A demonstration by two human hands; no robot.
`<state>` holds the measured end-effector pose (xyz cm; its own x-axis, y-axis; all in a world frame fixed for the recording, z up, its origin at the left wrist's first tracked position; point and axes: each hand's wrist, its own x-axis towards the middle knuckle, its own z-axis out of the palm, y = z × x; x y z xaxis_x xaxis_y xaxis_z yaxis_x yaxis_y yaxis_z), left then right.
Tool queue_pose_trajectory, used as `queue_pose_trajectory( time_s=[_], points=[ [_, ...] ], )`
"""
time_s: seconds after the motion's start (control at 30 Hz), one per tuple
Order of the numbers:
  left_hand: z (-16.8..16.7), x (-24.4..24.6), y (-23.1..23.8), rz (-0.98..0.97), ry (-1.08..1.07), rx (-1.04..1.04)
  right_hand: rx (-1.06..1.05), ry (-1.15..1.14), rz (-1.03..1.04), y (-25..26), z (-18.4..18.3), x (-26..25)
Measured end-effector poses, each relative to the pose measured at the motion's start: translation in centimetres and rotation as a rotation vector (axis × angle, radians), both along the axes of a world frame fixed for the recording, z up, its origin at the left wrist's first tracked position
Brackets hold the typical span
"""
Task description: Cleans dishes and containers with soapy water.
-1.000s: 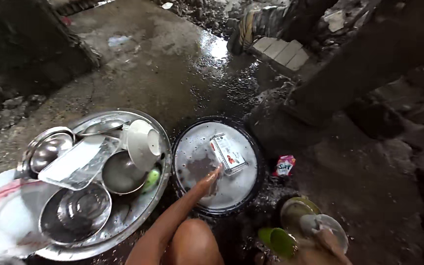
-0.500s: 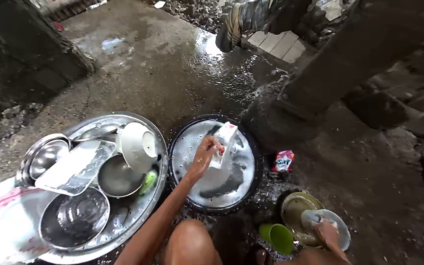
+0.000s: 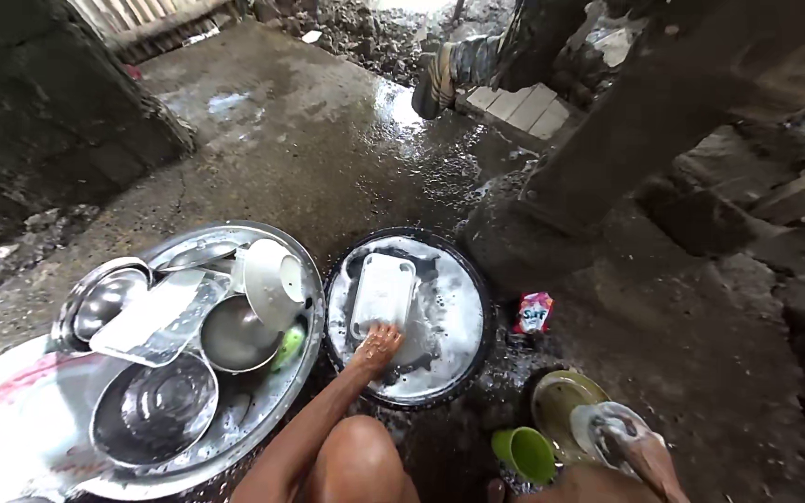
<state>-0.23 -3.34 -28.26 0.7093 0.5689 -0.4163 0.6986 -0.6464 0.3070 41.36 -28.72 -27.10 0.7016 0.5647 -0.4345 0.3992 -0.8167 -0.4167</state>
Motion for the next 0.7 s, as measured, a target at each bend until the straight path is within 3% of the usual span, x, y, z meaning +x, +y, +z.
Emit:
queue_pose_trajectory(
  time_s=[0.1, 0.17, 0.3, 0.4, 0.47, 0.53, 0.7],
  points=[
    [4.4, 0.6, 0.0, 0.044, -0.053, -0.070, 0.369, 0.224, -0.272, -0.3, 3.9, -1.6],
    [8.9, 0.8, 0.4, 0.185, -0.148, -0.155, 0.687, 0.480, -0.433, 0.0, 5.9, -2.0],
    [16.2, 0.3, 3.0, 0.669, -0.660, -0.368, 1.067, 0.990, -0.751, 4.4, 11.6, -4.0],
    [20.8, 0.4, 5.1, 0.994, -0.964, -0.385, 1.243, 1.383, -0.651, 10.3, 14.0, -6.0],
    [22.7, 0.8, 6.2, 1.078, -0.960, -0.231, 1.302, 1.453, -0.512, 15.3, 16.8, -8.9],
    [24.2, 1.5, 6.7, 1.083, -0.861, -0.013, 1.369, 1.359, -0.350, 19.6, 20.0, -13.0],
    [28.3, 5.0, 5.3, 1.140, -0.818, 0.240, 1.307, 0.389, 0.406, 25.4, 24.5, -23.0]
  ],
)
